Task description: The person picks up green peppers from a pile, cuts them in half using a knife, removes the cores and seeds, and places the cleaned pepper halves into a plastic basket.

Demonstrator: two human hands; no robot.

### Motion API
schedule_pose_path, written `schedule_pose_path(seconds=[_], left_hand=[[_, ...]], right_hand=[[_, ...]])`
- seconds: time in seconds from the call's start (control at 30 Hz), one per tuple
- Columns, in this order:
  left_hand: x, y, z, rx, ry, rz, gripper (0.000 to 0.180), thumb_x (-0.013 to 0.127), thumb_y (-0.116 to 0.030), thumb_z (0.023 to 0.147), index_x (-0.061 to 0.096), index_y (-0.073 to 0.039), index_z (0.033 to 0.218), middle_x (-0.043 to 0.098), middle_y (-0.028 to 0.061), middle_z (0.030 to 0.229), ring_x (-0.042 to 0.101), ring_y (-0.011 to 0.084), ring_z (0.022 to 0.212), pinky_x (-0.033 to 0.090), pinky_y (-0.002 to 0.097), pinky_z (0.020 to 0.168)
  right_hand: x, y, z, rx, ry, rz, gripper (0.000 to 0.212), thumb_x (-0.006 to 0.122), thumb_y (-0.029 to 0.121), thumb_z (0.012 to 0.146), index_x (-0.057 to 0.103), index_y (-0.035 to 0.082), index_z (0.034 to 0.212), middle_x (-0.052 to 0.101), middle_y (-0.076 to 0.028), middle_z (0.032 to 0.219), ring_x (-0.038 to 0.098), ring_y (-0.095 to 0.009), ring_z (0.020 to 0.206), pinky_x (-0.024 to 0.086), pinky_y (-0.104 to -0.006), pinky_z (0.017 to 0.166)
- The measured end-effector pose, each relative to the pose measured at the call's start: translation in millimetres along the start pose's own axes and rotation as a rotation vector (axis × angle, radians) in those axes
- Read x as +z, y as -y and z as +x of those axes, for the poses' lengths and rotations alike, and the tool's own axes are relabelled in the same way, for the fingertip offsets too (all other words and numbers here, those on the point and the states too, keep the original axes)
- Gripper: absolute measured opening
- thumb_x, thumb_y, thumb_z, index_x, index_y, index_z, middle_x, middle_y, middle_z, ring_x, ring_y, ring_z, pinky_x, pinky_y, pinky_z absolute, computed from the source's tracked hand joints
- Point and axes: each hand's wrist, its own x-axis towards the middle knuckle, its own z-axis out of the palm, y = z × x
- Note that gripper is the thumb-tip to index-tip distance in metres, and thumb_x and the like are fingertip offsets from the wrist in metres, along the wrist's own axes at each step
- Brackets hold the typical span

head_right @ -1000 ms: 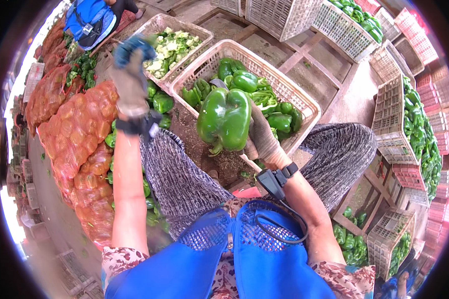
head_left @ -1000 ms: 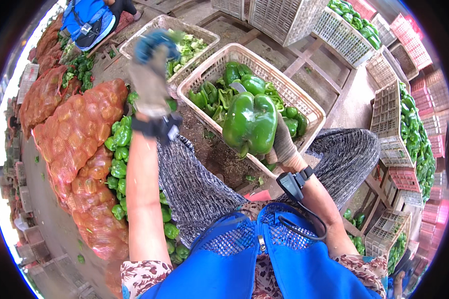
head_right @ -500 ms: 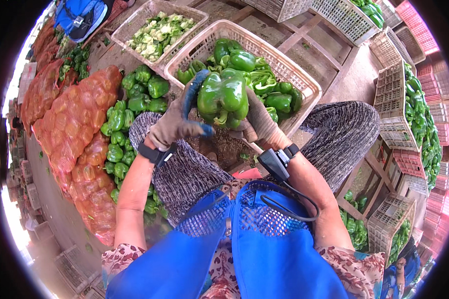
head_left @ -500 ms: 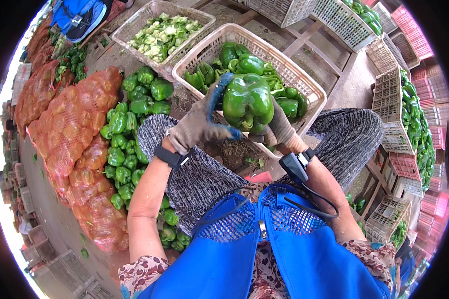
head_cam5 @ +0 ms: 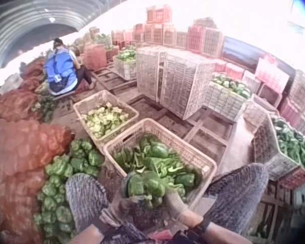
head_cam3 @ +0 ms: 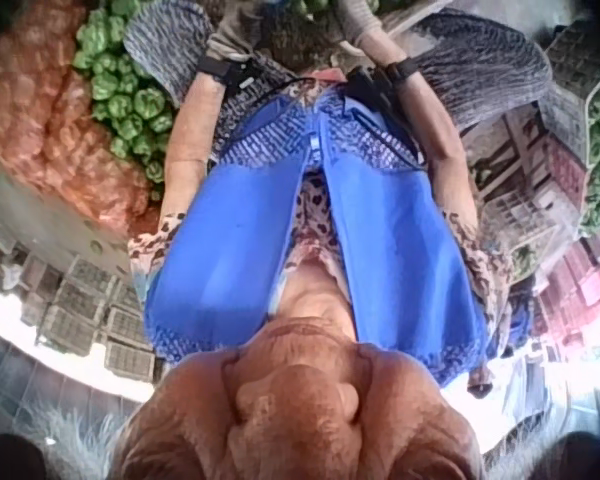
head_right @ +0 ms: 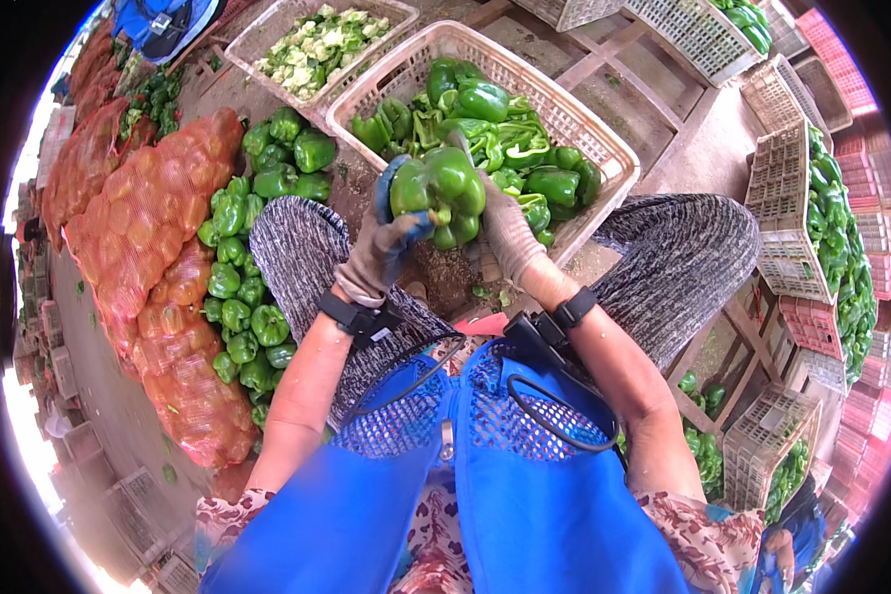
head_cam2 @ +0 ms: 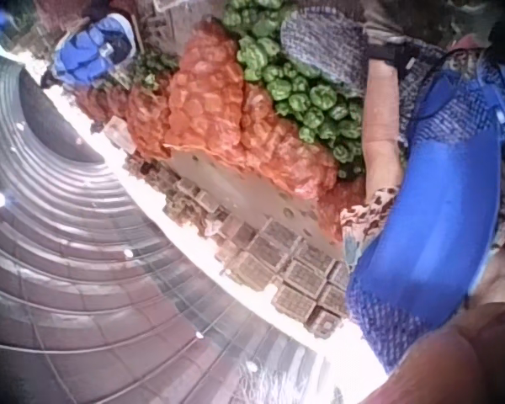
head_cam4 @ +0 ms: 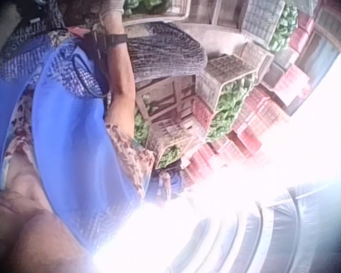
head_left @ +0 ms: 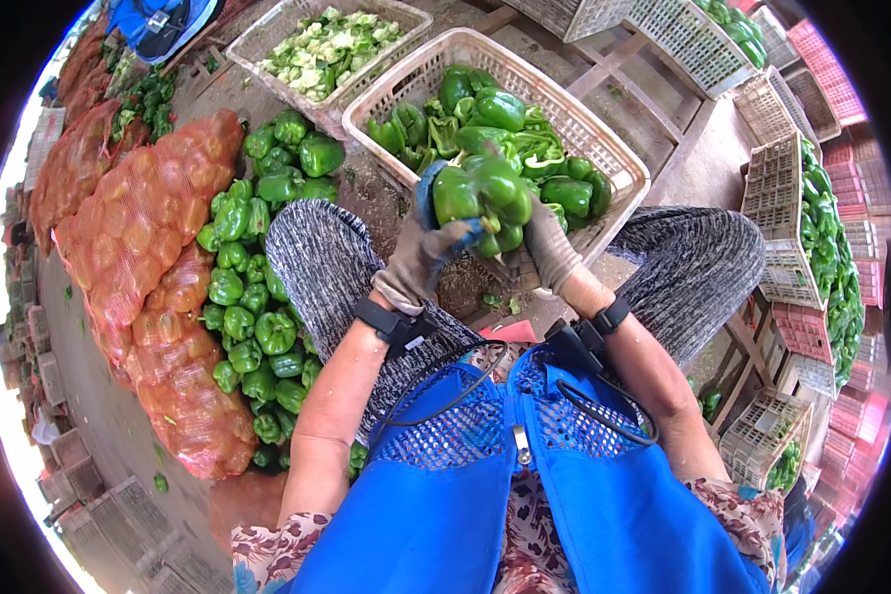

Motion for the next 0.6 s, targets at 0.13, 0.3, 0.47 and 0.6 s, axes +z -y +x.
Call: schedule_pose_path(seconds=[0.13, 0.3, 0.47, 0.6], left_hand=[[-3, 23, -3, -0.299, -0.203, -0.436, 0.049, 0.074, -0.024, 0.078, 0.056, -0.009, 0.121, 0.065, 0.0012, 0.105, 0.064, 0.0128, 0.094, 0.054, 0.0300, 0.083], [-27, 43, -2, -0.349, -0.121, -0.421, 0.054, 0.069, -0.026, 0.085, 0.049, -0.011, 0.133, 0.059, 0.0049, 0.123, 0.058, 0.0206, 0.114, 0.049, 0.0404, 0.098], [-39, 48, -3, -0.367, -0.104, -0.445, 0.054, 0.066, -0.030, 0.088, 0.047, -0.011, 0.136, 0.058, 0.0054, 0.125, 0.058, 0.0223, 0.114, 0.048, 0.0418, 0.100], [-47, 52, 1, -0.448, -0.091, -0.423, 0.055, 0.063, -0.032, 0.090, 0.045, -0.011, 0.138, 0.057, 0.0058, 0.127, 0.057, 0.0225, 0.116, 0.047, 0.0411, 0.100]], right_hand=[[0, 6, -14, -0.383, 0.006, -0.391, 0.047, 0.042, 0.040, 0.100, 0.054, -0.001, 0.119, 0.061, -0.009, 0.089, 0.059, -0.014, 0.075, 0.048, -0.0276, 0.067], [-7, 1, -15, -0.513, 0.130, -0.740, 0.058, 0.044, 0.037, 0.100, 0.039, -0.007, 0.138, 0.049, -0.024, 0.134, 0.046, -0.025, 0.126, 0.035, -0.0326, 0.105], [-7, -4, -15, -0.418, 0.142, -0.788, 0.063, 0.045, 0.040, 0.099, 0.036, -0.008, 0.140, 0.047, -0.027, 0.137, 0.044, -0.030, 0.131, 0.033, -0.0337, 0.107], [-13, -8, -7, -0.459, 0.137, -0.905, 0.060, 0.050, 0.036, 0.098, 0.036, -0.005, 0.139, 0.046, -0.029, 0.137, 0.045, -0.035, 0.130, 0.035, -0.0374, 0.107]])
